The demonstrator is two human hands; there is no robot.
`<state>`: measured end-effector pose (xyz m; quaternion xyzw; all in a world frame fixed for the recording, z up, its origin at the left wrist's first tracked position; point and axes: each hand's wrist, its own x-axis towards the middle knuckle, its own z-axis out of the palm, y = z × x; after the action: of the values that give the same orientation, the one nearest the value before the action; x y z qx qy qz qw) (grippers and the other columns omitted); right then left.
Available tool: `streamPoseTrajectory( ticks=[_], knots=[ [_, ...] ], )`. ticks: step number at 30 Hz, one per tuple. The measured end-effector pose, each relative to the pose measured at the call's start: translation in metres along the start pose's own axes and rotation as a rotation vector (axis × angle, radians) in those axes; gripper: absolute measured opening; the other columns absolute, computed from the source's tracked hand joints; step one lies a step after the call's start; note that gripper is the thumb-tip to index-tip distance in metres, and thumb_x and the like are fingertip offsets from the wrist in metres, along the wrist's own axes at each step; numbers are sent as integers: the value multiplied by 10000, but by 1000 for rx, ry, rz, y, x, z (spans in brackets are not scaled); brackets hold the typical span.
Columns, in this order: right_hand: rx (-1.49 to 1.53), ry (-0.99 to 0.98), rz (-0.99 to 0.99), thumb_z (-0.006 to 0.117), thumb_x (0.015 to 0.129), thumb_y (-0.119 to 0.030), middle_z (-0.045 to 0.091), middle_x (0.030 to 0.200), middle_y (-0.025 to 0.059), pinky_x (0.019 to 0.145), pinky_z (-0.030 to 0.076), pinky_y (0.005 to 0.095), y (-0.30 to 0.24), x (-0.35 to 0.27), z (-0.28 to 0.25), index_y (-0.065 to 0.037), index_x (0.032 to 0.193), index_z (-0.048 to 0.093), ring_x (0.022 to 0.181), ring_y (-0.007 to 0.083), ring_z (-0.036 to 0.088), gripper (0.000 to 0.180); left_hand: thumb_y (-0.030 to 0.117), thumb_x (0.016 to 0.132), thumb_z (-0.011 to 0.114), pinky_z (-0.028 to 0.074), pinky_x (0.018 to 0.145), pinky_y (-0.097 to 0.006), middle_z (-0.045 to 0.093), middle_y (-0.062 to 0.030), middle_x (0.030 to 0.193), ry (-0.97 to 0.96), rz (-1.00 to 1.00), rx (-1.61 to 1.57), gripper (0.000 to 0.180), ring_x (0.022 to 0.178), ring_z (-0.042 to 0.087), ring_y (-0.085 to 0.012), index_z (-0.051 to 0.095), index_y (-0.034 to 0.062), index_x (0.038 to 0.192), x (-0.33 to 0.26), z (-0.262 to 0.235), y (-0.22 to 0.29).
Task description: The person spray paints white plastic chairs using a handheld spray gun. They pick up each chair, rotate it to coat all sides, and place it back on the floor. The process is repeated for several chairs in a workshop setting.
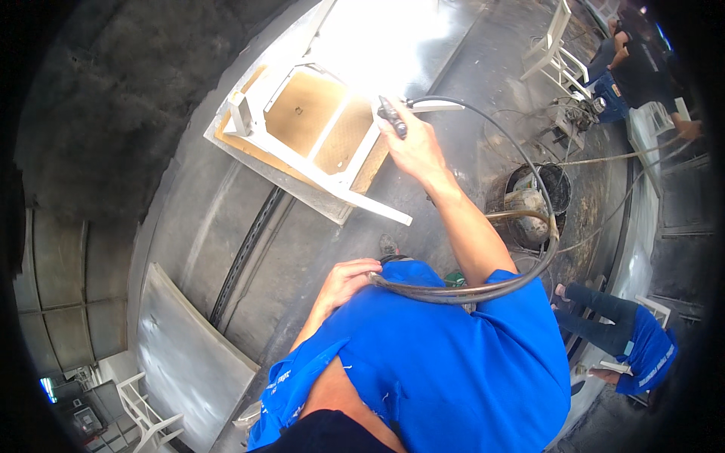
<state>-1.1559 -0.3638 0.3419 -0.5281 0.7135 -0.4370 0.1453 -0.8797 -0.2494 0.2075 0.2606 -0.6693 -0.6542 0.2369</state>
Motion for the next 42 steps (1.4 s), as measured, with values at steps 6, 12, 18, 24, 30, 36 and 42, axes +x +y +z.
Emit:
streamPoseTrajectory(
  ticks=[6, 12, 18, 24, 30, 36, 42],
  knots=[
    [231, -67, 158, 653, 1003, -350, 672, 889, 21, 671, 526, 283, 33, 27, 2, -190, 1512, 522, 684, 111, 636, 550, 20, 869, 718, 569, 870, -342, 738, -133, 1146, -38, -11, 97, 308, 1018, 726, -261, 738, 52, 1175, 31, -5, 13],
    [335, -57, 166, 658, 988, -254, 749, 1132, 133, 949, 528, 362, 52, 56, 20, -129, 1444, 578, 1065, 248, 711, 480, 31, 892, 722, 566, 889, -331, 741, -114, 1156, 65, -81, 50, 299, 1033, 721, -248, 736, 54, 1189, 32, 0, 20],
    [331, -74, 149, 657, 975, -360, 714, 1234, 178, 1003, 502, 394, 58, 106, 40, -131, 1444, 579, 1171, 308, 676, 528, 33, 907, 716, 557, 913, -326, 741, -111, 1164, 115, -228, 8, 280, 1057, 709, -231, 734, 33, 1186, 37, -1, 35],
    [377, -30, 84, 671, 951, -426, 702, 1238, 225, 1023, 492, 407, 46, 148, 52, -83, 1454, 559, 1184, 348, 667, 619, 33, 905, 709, 549, 903, -322, 741, -112, 1151, 170, -299, 41, 260, 1046, 703, -220, 731, 3, 1162, 38, -6, 46],
    [275, -29, 215, 666, 959, -411, 694, 1284, 181, 1039, 490, 430, 39, 130, 59, -203, 1462, 573, 1215, 319, 655, 551, 4, 892, 690, 542, 899, -324, 738, -121, 1137, 195, -292, -36, 245, 1034, 694, -206, 721, -34, 1131, 33, -16, 45],
    [310, -158, 133, 667, 972, -371, 682, 1314, 167, 1040, 490, 419, -1, 116, 67, -248, 1462, 577, 1212, 293, 650, 513, 25, 898, 715, 541, 892, -315, 738, -117, 1136, 125, -227, -1, 235, 1038, 683, -186, 720, -38, 1124, 31, -35, 40],
    [394, -399, 40, 649, 986, -358, 728, 1140, 96, 764, 555, 320, -49, 89, 72, -244, 1491, 546, 872, 173, 687, 528, -12, 900, 708, 540, 895, -307, 740, -106, 1139, 43, -239, -74, 243, 1033, 678, -171, 729, -29, 1142, 31, -73, 34]
  ],
)
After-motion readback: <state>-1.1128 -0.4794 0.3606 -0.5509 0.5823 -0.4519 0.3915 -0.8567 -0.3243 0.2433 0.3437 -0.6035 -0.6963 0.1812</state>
